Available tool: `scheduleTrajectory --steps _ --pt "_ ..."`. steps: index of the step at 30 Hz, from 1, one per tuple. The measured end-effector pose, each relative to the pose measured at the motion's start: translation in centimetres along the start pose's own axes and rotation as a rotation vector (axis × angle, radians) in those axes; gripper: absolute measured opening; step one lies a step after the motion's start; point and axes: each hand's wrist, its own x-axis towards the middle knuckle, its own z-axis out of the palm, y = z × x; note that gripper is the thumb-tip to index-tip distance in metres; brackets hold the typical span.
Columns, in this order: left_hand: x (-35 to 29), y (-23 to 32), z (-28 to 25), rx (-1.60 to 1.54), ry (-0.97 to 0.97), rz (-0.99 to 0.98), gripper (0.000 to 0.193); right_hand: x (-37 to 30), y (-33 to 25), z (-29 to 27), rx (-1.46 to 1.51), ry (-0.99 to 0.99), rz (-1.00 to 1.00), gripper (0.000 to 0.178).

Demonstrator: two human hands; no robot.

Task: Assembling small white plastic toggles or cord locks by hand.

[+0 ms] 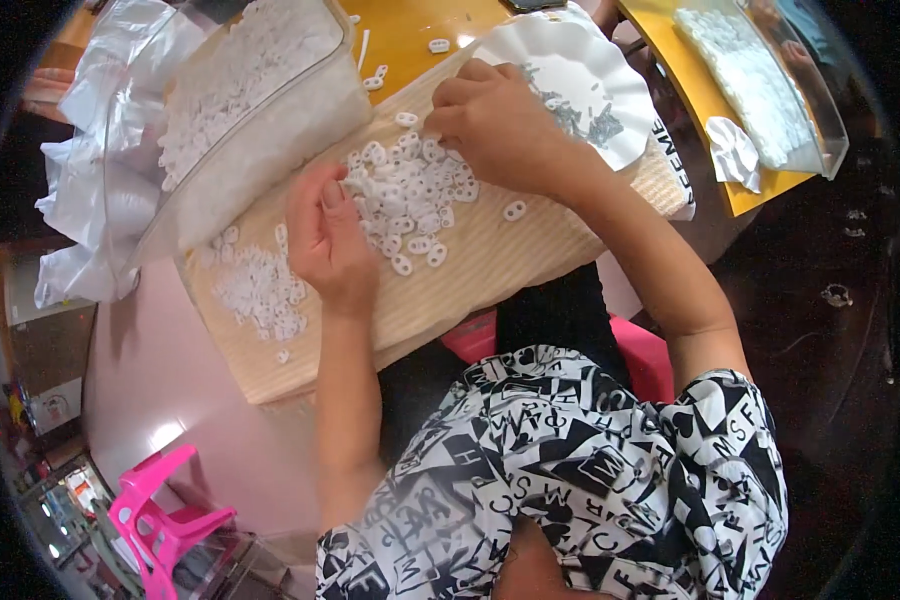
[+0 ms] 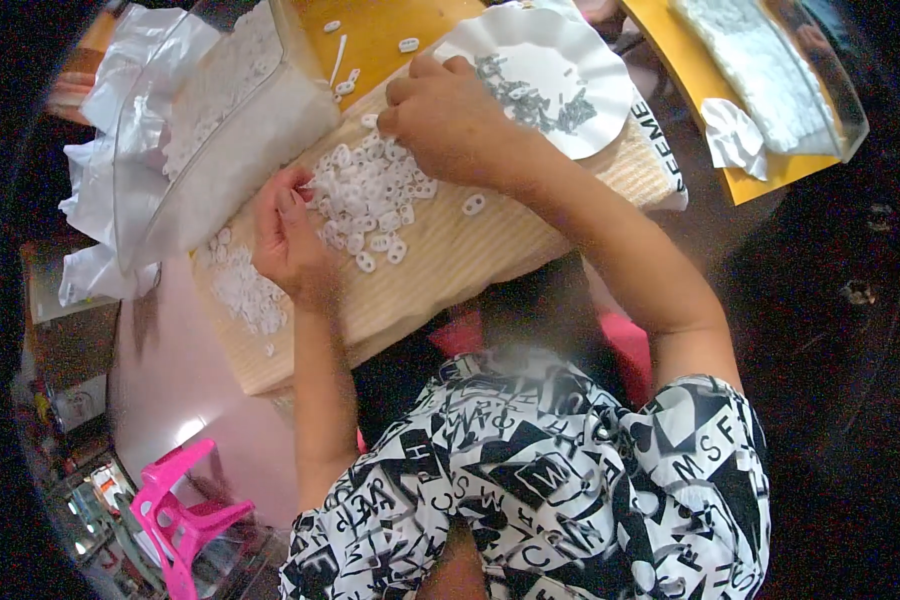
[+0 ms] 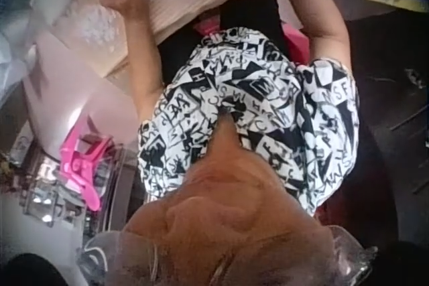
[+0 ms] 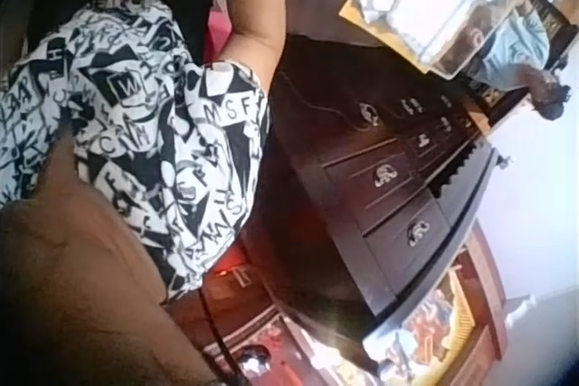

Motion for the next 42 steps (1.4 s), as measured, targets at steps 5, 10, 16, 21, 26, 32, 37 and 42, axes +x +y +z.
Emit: scheduleTrajectory --steps 5,10,16,21,26,32,37,42 --pt "0.2 -0.8 0.1 0.024 0.068 0.05 0.02 0.6 -0.5 0.6 -0.107 -0.176 0.007 0.014" --pt "-0.1 -1.0 -0.1 -0.013 0.079 0.043 0.015 0.7 -0.9 1.2 -0.079 -0.126 0.018 0.016" --pt "-1.1 1.5 -0.7 0.043 -0.027 0.061 0.016 -0.1 -2.3 -2.8 0.426 -0.057 0.249 0.016" --pt "-3.7 5.5 1.1 -0.287 -0.143 -0.151 0.021 -3.6 -5.1 -4.3 1.698 -0.085 0.691 0.016" --pt "-5.4 6.5 0.7 -0.538 -0.166 -0.237 0.021 -4.8 -7.8 -5.5 1.775 -0.058 0.713 0.015" --pt "-6.5 7.7 0.2 -0.703 -0.178 -0.343 0.019 -6.3 -9.3 -7.1 1.693 -0.05 0.717 0.014" --pt "-7.3 8.9 -0.1 -0.849 -0.172 -0.469 0.019 -7.3 -10.0 -7.7 1.771 -0.054 0.75 0.013" --pt "-7.8 9.5 -0.2 -0.86 -0.224 -0.445 0.021 -8.3 -10.5 -7.8 1.796 -0.011 0.711 0.012"
